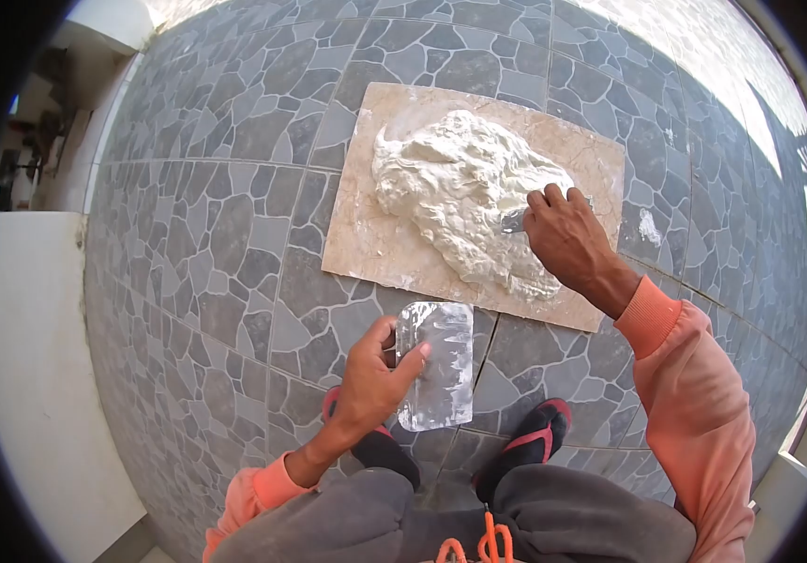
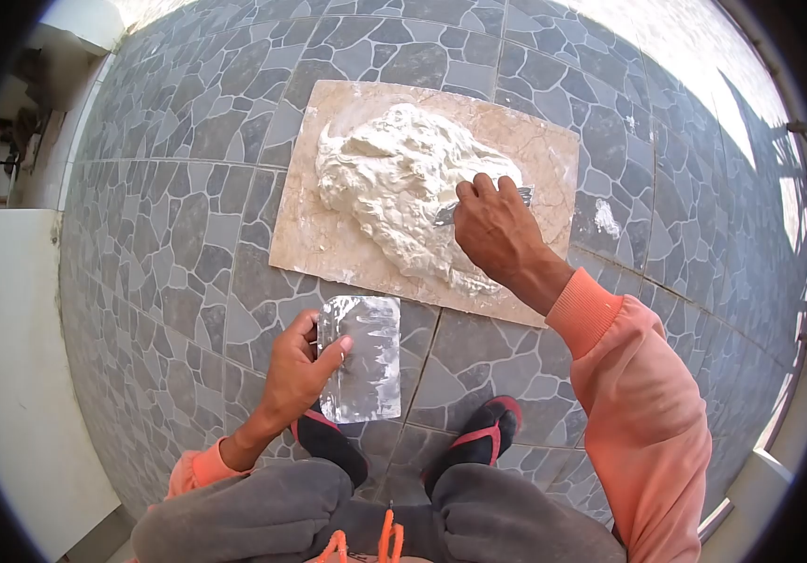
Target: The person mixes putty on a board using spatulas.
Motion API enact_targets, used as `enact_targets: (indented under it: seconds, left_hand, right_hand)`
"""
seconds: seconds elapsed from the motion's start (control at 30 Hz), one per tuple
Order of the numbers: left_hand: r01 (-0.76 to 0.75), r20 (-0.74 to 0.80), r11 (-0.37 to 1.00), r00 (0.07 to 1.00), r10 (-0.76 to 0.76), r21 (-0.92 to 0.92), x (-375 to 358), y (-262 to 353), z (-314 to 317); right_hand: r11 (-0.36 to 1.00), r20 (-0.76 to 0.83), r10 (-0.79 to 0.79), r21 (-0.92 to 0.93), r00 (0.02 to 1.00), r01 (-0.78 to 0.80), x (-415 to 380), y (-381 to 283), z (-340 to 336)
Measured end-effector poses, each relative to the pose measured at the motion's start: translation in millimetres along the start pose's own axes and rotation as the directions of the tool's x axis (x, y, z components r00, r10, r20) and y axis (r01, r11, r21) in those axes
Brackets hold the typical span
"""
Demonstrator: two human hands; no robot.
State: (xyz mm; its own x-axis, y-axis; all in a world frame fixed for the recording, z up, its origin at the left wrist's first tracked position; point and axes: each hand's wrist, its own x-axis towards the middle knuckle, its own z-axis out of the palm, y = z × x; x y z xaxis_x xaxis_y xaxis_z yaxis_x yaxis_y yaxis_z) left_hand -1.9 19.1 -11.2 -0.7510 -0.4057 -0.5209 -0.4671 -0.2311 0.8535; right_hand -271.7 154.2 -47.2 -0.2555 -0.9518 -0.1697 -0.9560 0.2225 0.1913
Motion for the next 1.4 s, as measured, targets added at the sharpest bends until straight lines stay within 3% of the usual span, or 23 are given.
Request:
enact_targets:
  seconds: [0.1,0.23,0.3,0.43,0.57,0.73,0.87,0.97,1.1,1.27,1.37,1.4]
  left_hand:
    - [-0.010,0.001,1.000,1.000,0.010,0.016,1.6,-0.6,-0.2]
    - [-0.017,0.024,0.998,1.000,0.016,0.060,1.3,1.3,-2.4]
    - [-0.006,0.017,1.000,1.000,0.005,0.028,-1.1,-2.4,-2.5]
    - [0.006,0.005,1.000,1.000,-0.006,-0.024,-0.1,1.9,-2.8]
    - [-0.003,0.021,1.000,1.000,0.003,0.020,0.8,4.9,-3.6]
    - [0.002,0.015,1.000,1.000,-0.002,-0.020,0.1,-0.3,-3.6]
    - [0.003,0.021,1.000,1.000,-0.003,0.011,0.9,3.5,-4.4]
    - [0.009,0.014,1.000,1.000,-0.009,-0.023,-0.5,0.1,-4.0]
    - [0.006,0.021,1.000,1.000,-0.007,0.003,2.1,0.7,-4.6]
    - [0.016,0.027,0.999,0.999,-0.017,0.033,0.1,3.5,-5.1]
    - [0.017,0.014,1.000,1.000,-0.017,0.005,0.6,-1.6,-5.0]
    - [0.005,0.016,1.000,1.000,-0.005,0.012,1.6,-0.1,-4.3]
  right_hand:
    - [1.000,-0.131,0.007,0.000,0.991,-0.007,3.7,-8.9,9.3]
    - [0.994,0.016,-0.111,0.018,0.994,0.111,-1.1,-18.9,33.8]
    - [0.996,0.041,-0.052,0.075,0.998,0.048,2.3,-8.6,8.7]
    - [0.999,-0.121,-0.002,0.032,0.993,0.006,8.7,-10.0,15.8]
    - [0.995,0.100,-0.083,0.067,0.992,0.076,3.5,-20.3,31.3]
    - [1.000,-0.122,0.000,-0.003,0.992,0.000,11.9,-13.4,9.5]
    - [0.994,0.013,-0.105,0.019,0.994,0.105,3.1,-24.9,41.3]
    - [0.998,0.031,-0.043,0.036,0.999,0.042,6.0,-15.0,2.7]
    - [1.000,-0.108,-0.017,0.021,0.994,0.019,11.3,-17.4,21.8]
    - [0.997,0.105,-0.045,0.066,0.993,0.038,7.3,-16.1,5.3]
    - [0.999,-0.093,-0.002,0.033,0.996,0.005,9.4,-16.2,1.0]
    - [0.999,-0.091,-0.015,0.046,0.996,0.020,10.2,-19.3,12.2]
